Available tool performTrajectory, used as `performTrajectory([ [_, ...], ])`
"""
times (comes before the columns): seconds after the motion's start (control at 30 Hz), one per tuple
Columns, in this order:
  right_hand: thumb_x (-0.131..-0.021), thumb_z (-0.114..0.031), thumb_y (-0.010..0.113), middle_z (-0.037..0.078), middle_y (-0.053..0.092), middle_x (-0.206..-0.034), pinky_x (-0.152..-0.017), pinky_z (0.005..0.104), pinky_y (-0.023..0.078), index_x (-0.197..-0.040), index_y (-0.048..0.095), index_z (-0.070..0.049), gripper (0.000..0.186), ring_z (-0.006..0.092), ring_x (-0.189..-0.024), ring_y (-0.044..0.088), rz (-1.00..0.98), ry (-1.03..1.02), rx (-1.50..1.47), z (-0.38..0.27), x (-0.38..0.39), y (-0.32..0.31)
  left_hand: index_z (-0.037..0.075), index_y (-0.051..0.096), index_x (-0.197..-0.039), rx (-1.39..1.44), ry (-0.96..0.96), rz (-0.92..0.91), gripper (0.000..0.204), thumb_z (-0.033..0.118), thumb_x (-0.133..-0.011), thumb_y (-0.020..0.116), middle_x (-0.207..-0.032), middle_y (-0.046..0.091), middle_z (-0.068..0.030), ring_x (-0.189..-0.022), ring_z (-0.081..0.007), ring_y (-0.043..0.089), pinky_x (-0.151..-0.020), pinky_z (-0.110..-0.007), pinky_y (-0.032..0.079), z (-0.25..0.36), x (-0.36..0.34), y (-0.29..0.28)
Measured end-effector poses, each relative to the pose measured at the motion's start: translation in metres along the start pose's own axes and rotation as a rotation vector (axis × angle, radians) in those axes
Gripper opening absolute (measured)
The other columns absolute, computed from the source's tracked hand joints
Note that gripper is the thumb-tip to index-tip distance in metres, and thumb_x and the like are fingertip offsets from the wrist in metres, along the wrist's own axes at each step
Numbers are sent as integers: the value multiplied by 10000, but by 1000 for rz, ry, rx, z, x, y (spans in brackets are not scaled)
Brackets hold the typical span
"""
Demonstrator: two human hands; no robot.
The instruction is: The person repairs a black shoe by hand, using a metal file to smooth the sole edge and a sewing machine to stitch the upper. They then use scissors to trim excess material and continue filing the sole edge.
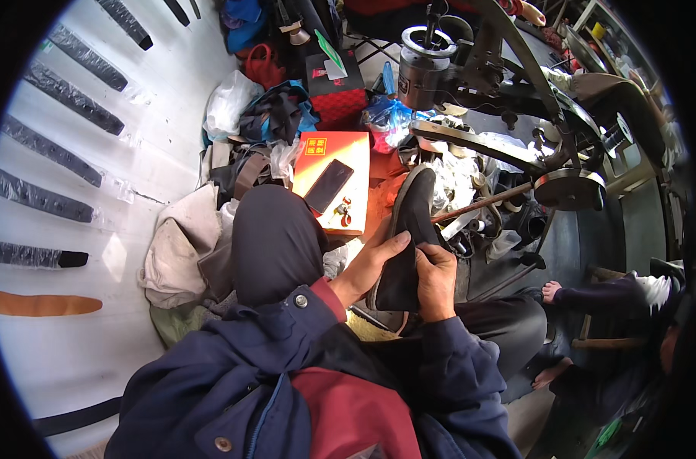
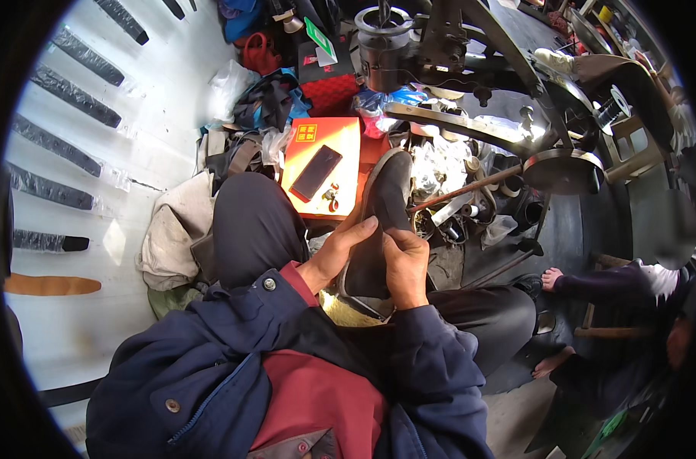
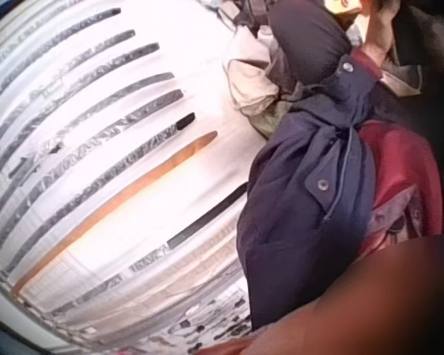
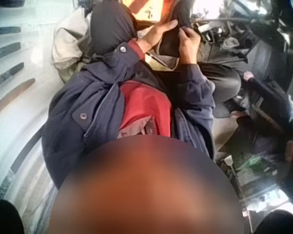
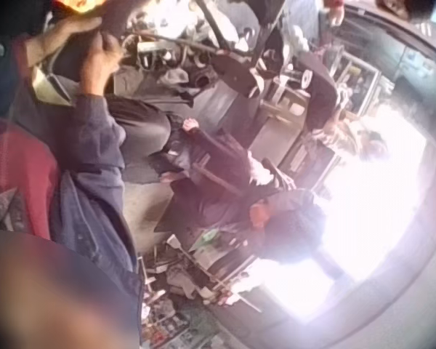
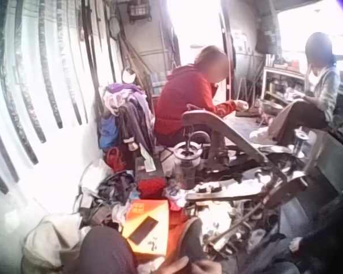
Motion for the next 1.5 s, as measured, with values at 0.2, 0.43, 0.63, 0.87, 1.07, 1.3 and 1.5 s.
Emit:
performTrajectory([
  [0.2,-972,-67,606,-72,571,-846,-731,206,398,-940,686,-7,105,27,-791,508,-279,69,-134,-8,-1,4,41,396,-1575,-58,150,108,589,271,-1090,639,-1409,569,-81,-1275,-161,546,-1103,-313,431,-5,-7,-12],
  [0.43,-969,-243,689,22,651,-1087,-945,249,454,-1154,643,88,383,112,-1042,596,-427,118,-34,-36,-30,32,6,215,-1658,-69,328,272,731,229,-1095,624,-1550,477,-126,-1404,-217,476,-1185,-347,368,9,-21,-25],
  [0.63,-1000,-169,675,209,750,-992,-839,343,540,-1178,684,116,335,212,-936,717,-279,-317,596,-65,-111,89,15,301,-1625,-90,497,416,680,258,-1073,616,-1504,514,-159,-1355,-245,515,-1158,-355,389,45,-86,-66],
  [0.87,-1011,-145,645,244,647,-793,-688,397,501,-1007,685,65,213,338,-687,626,-121,-521,833,-102,-156,101,72,338,-1616,124,547,264,600,230,-1101,601,-1446,558,-97,-1276,-189,556,-1082,-313,451,66,-158,-57],
  [1.07,-1020,-169,663,215,655,-767,-667,370,495,-1018,693,56,227,248,-658,588,-27,-586,857,-100,-143,84,89,270,-1656,200,480,150,669,255,-1102,606,-1445,543,-89,-1276,-167,529,-1095,-324,441,53,-161,-44],
  [1.3,-1050,-149,651,12,679,-840,-710,266,483,-1071,704,86,241,66,-795,551,45,-384,609,-91,-143,54,63,232,-1667,186,342,33,733,292,-1093,626,-1413,535,-97,-1291,-173,501,-1101,-319,421,41,-170,-28],
  [1.5,-1051,-145,655,-45,657,-850,-668,218,434,-1006,722,64,224,25,-778,530,-16,-256,262,-80,-148,46,50,247,-1656,50,369,62,732,261,-1065,625,-1459,508,-109,-1328,-205,490,-1135,-342,400,51,-171,-29],
])
Point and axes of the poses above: each hand's wrist, its own x-axis away from the middle knuckle, its own y-axis out of the palm, z = x × y, the point moved 4 cm from there along -x, towards the middle knuckle
